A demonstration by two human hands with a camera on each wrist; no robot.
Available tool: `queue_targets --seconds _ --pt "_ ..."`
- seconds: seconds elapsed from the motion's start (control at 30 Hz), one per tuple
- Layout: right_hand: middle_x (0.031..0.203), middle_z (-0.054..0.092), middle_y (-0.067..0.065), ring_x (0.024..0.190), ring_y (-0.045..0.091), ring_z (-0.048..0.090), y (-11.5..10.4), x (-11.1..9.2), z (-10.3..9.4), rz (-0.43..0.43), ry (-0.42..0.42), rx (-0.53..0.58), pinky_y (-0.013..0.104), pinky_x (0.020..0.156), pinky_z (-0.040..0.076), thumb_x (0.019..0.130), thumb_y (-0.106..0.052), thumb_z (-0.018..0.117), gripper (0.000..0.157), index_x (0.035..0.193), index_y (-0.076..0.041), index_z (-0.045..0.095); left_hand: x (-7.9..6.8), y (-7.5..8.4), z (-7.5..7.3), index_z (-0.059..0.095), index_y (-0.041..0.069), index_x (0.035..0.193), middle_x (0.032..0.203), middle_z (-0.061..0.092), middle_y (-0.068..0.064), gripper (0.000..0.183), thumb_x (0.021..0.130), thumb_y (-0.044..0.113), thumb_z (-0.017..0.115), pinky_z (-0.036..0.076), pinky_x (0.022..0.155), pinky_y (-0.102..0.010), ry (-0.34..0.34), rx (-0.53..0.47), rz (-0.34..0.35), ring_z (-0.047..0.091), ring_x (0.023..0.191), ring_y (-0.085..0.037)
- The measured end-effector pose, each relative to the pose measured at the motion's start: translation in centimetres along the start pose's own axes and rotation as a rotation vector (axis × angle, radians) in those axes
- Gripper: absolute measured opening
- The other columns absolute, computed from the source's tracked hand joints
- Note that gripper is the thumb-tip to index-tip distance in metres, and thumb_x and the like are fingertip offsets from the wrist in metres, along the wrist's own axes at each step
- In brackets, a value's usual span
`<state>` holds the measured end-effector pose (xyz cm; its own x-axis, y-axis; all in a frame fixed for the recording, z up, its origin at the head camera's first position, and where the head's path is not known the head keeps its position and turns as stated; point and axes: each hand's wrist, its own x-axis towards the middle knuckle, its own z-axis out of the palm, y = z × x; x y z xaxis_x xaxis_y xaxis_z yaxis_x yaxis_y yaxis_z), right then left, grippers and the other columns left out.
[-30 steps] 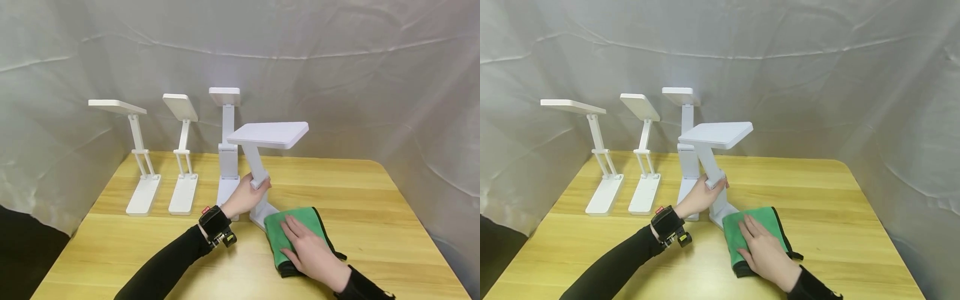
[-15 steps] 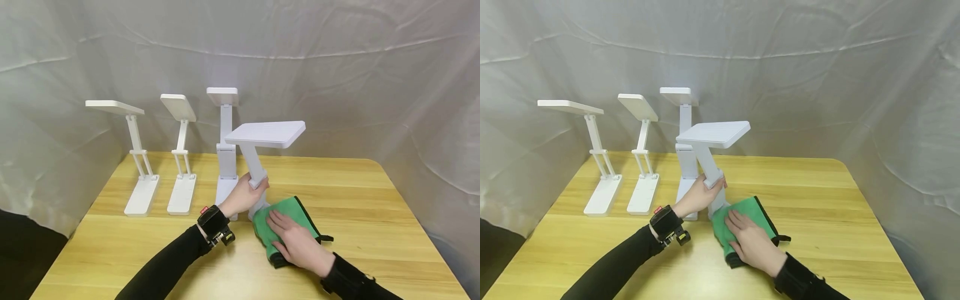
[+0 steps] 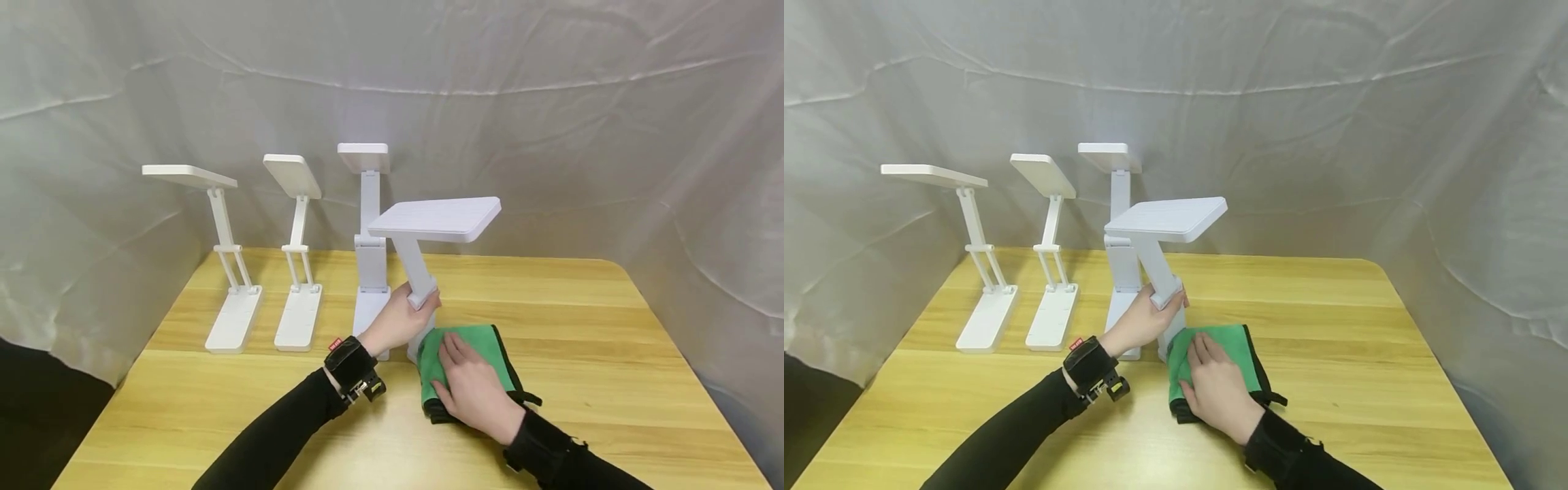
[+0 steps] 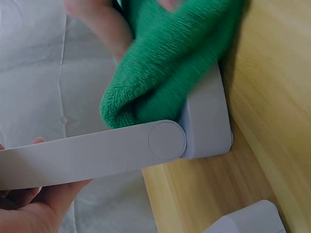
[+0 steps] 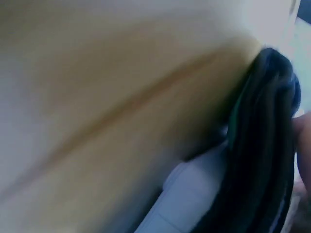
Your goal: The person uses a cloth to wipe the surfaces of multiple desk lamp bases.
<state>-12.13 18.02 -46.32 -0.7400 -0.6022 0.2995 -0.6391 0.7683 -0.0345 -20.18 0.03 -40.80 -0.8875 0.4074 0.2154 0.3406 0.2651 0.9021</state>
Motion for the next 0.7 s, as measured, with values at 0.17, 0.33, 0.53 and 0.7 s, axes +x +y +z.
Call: queue_targets --seconds 0.17,0.33,0.53,0.7 --pt "0.136 0.051 0.018 0.126 0.031 0.046 0.0 -0.9 -1.0 -0.113 -0.095 0.135 0.043 0.097 0.045 0.079 -0.012 0.071 0.051 0.127 0.0 0.057 0.0 0.0 -0.2 0.055 0.005 0.104 0.093 0.063 -0.005 0.021 0.099 0.023 0.048 0.052 0.071 -0.032 -0.002 -0.006 -0.005 0.061 0.085 -0.021" --pt "0.14 0.048 0.014 0.13 0.031 0.041 1.7 -2.4 -3.2 -0.1 -0.249 0.468 0.05 0.098 0.042 0.08 -0.008 0.072 0.043 0.122 -0.008 0.063 0.2 -0.1 -0.2 0.056 0.006 0.103 0.092 0.063 -0.004 0.02 0.099 0.023 0.047 0.052 0.076 -0.034 -0.013 0.02 0.004 0.062 0.086 -0.021" --pt "0.125 0.059 0.018 0.112 0.03 0.058 1.8 -2.4 -4.0 0.081 -0.076 0.506 0.046 0.086 0.051 0.082 -0.035 0.072 0.037 0.106 -0.007 0.067 0.2 0.0 -0.1 0.055 0.005 0.105 0.093 0.063 -0.005 0.021 0.098 0.023 0.047 0.052 0.077 -0.034 -0.008 0.028 -0.006 0.061 0.085 -0.017" --pt "0.128 0.05 0.033 0.117 0.04 0.051 0.3 -1.9 -2.9 0.147 -0.125 0.078 0.045 0.091 0.049 0.08 -0.041 0.072 0.081 0.129 0.017 0.043 0.1 0.2 -0.1 0.055 0.003 0.108 0.098 0.064 -0.01 0.024 0.098 0.023 0.048 0.052 0.078 -0.035 -0.008 0.008 -0.018 0.061 0.088 -0.018"
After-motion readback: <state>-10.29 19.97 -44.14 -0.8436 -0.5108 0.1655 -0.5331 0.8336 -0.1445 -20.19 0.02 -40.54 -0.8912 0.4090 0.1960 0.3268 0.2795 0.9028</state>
